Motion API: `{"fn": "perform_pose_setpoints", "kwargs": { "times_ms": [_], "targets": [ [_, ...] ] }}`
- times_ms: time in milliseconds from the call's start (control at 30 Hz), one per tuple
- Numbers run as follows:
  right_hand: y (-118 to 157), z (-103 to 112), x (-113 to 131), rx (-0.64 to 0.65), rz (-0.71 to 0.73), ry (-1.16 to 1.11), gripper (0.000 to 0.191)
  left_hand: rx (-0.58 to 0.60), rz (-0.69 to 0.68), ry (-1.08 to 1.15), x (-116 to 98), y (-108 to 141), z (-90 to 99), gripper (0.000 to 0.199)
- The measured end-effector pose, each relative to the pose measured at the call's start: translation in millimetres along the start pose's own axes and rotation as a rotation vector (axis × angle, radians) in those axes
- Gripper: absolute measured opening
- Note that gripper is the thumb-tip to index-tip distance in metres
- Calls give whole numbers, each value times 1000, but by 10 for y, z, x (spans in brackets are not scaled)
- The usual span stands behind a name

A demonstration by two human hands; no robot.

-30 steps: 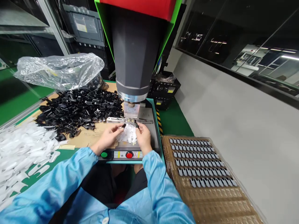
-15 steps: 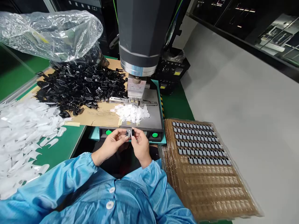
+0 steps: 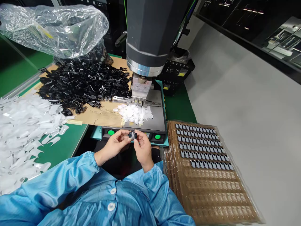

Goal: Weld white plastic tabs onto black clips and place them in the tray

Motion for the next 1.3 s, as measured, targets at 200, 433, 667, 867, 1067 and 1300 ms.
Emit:
{"fn": "perform_pose_setpoints", "kwargs": {
  "times_ms": [200, 433, 667, 867, 1067, 1300],
  "targets": [
    [5, -9, -21, -6, -13, -31, 40, 3, -1, 3, -23, 0, -15, 42],
    [36, -46, -49, -31, -25, -107, 32, 5, 67, 54, -58, 21, -39, 43],
    [57, -39, -9, -51, -64, -173, 40, 2, 171, 271, -116, 8, -28, 38],
    [63, -34, 49, -34, -103, -214, 40, 44, 266, 459, -119, -2, -19, 28],
    [62, -33, 69, -37, -105, -223, 39, 63, 290, 494, -123, -12, -17, 22],
    [89, -43, -2, -64, -107, -194, 35, 48, 200, 230, -95, 19, -28, 34]
  ]
}}
Point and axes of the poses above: each hand's wrist, its own y-axis away from the middle knuckle, its own z-axis out of the back of the hand, x = y × z, the point moved 3 cm from there along -y, towards the middle knuckle, and after that the axes turned 6 degrees about y, right-handed, at the moved point
